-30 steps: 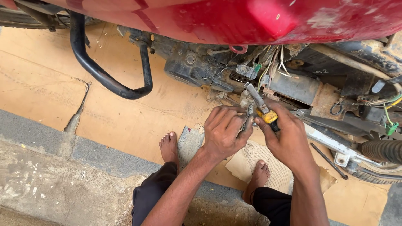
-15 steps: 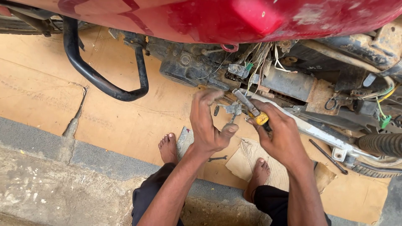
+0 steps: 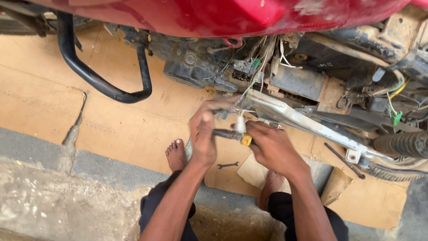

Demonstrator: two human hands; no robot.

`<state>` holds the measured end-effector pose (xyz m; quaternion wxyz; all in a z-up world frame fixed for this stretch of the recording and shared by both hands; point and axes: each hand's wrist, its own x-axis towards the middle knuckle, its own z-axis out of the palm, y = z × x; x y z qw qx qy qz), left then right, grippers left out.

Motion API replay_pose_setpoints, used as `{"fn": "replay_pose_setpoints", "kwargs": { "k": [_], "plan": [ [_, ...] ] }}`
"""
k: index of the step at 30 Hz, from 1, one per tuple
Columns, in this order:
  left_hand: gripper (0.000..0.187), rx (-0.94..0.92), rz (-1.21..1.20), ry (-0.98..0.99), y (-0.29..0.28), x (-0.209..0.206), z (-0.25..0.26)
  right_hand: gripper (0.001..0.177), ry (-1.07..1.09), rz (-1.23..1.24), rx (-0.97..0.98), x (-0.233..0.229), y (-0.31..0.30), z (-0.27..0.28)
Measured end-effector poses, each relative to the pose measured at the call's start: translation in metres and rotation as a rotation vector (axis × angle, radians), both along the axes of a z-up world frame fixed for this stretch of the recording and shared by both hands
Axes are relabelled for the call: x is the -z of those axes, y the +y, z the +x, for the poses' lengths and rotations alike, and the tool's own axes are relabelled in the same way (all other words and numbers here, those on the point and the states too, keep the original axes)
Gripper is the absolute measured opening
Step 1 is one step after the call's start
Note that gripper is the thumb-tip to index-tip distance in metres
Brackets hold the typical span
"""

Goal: The person sits on the ground and uses pliers to work on the wiring and components under the motorcycle's fuel tank. They manipulate wires and small parts near the engine area.

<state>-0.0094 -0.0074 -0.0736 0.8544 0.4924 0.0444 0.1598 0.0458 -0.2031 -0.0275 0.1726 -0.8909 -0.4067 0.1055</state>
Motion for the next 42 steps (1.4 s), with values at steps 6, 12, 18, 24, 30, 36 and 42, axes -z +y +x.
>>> {"fn": "replay_pose_setpoints", "kwargs": {
  "k": [6,12,18,24,30,36,42],
  "plan": [
    [0.043,-0.176,0.289,0.038,0.041,-0.064,-0.017,0.07,0.309,-0.274,0.058,-0.028,0.011,-0.001],
    [0.033,-0.205,0.542,0.064,0.023,-0.05,0.002,0.059,0.337,-0.276,0.271,-0.058,0.017,-0.002],
    [0.043,-0.281,1.212,-0.006,0.003,-0.035,0.016,0.047,0.234,-0.12,0.291,-0.04,-0.021,0.001],
    [0.052,-0.321,1.022,-0.006,-0.024,-0.021,0.038,0.046,0.241,0.16,0.626,-0.058,-0.038,0.001],
    [0.031,-0.28,0.63,-0.106,-0.027,-0.016,0.059,0.028,0.361,0.604,0.658,-0.011,-0.06,0.001],
    [0.028,-0.028,0.118,0.178,-0.036,0.015,0.079,0.029,0.407,0.672,0.652,-0.026,-0.056,-0.026],
    [0.023,-0.085,0.259,0.257,-0.03,-0.023,0.048,0.032,0.728,0.756,0.844,0.008,-0.065,-0.068]
  ]
}}
